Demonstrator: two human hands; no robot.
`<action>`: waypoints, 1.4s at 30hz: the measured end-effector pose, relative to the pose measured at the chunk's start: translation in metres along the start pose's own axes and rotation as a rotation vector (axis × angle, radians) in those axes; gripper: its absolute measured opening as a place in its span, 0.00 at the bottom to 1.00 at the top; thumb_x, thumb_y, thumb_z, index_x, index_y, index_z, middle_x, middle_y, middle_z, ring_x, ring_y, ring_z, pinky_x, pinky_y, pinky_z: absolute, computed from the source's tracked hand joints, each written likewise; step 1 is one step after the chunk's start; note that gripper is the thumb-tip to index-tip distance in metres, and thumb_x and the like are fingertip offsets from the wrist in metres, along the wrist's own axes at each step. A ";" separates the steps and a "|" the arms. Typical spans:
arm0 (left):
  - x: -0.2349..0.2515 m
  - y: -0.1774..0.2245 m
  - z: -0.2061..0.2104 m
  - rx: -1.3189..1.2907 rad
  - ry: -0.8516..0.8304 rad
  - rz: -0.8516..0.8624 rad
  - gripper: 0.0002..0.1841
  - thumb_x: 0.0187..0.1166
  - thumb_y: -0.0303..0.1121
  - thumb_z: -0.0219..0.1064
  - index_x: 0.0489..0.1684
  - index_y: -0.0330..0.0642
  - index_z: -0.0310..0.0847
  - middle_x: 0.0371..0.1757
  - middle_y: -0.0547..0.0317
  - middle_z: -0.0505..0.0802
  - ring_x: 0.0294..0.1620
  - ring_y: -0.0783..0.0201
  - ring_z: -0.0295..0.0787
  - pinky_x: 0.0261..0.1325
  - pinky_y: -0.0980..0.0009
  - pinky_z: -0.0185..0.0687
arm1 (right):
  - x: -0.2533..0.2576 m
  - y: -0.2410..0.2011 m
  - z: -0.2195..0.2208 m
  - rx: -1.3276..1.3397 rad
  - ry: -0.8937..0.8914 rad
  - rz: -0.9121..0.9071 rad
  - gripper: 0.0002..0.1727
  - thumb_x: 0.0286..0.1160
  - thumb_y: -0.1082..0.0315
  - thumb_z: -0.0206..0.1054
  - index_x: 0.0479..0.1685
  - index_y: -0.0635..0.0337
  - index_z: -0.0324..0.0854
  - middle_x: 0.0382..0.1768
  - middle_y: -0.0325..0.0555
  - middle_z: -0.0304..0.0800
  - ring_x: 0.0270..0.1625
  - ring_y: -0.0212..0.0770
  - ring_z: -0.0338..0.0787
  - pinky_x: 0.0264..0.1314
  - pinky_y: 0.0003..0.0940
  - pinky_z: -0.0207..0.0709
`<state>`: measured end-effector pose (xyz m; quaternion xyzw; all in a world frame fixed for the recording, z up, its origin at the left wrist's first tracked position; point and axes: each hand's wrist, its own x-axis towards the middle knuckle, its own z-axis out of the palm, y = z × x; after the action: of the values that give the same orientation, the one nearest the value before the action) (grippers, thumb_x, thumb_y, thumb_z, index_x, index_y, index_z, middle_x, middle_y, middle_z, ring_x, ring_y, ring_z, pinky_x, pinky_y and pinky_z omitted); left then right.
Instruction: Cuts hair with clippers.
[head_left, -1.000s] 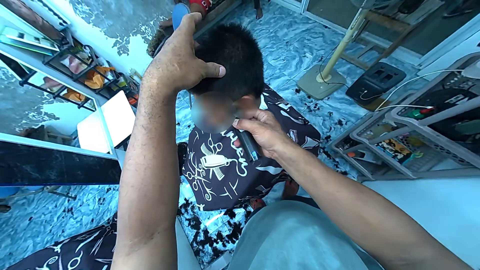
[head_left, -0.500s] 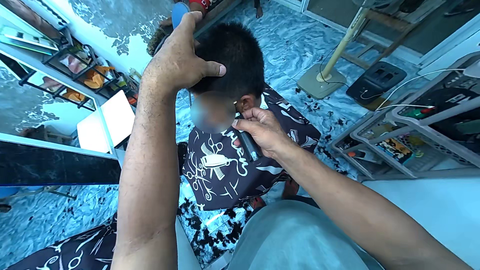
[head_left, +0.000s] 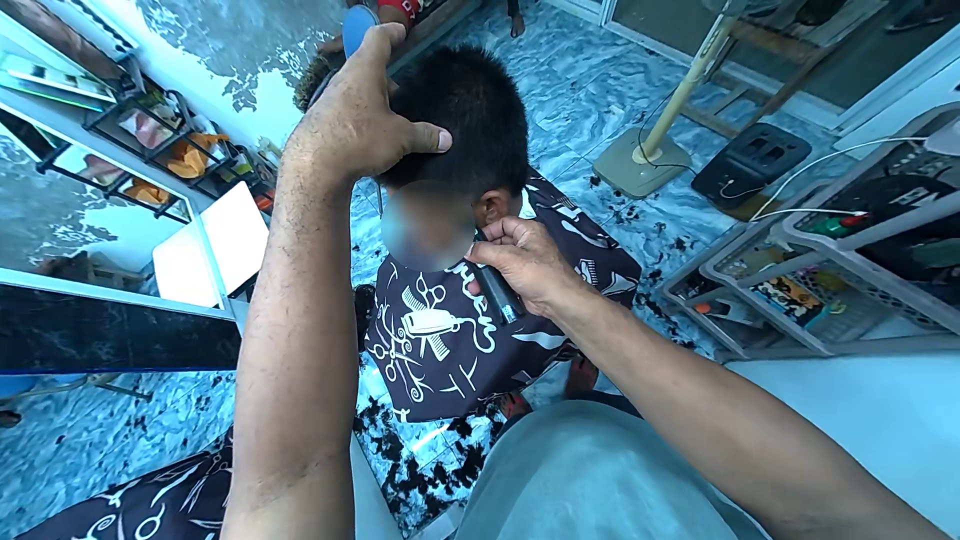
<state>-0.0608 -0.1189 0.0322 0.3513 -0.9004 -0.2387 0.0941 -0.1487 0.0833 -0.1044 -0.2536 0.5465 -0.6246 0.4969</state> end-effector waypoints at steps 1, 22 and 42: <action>0.000 0.000 0.000 -0.001 0.001 0.003 0.54 0.55 0.50 0.88 0.88 0.61 0.57 0.67 0.50 0.87 0.58 0.56 0.91 0.60 0.52 0.88 | 0.001 -0.001 0.001 0.021 -0.004 -0.029 0.15 0.74 0.68 0.75 0.52 0.65 0.78 0.34 0.56 0.88 0.24 0.50 0.92 0.25 0.46 0.92; 0.002 -0.004 0.000 -0.002 -0.007 0.013 0.55 0.55 0.51 0.88 0.89 0.60 0.56 0.67 0.51 0.88 0.59 0.57 0.91 0.61 0.52 0.89 | 0.002 -0.008 0.006 0.007 -0.019 -0.059 0.16 0.73 0.71 0.76 0.54 0.68 0.77 0.36 0.58 0.89 0.27 0.52 0.93 0.28 0.46 0.94; -0.001 -0.001 0.000 -0.004 0.010 0.015 0.56 0.56 0.50 0.88 0.91 0.57 0.55 0.71 0.48 0.84 0.66 0.55 0.87 0.68 0.52 0.84 | -0.001 -0.004 0.014 -0.012 0.017 0.018 0.16 0.74 0.72 0.75 0.53 0.67 0.76 0.37 0.57 0.88 0.28 0.51 0.94 0.30 0.46 0.95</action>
<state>-0.0598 -0.1189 0.0316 0.3456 -0.9020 -0.2381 0.1012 -0.1375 0.0777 -0.0969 -0.2463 0.5567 -0.6190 0.4962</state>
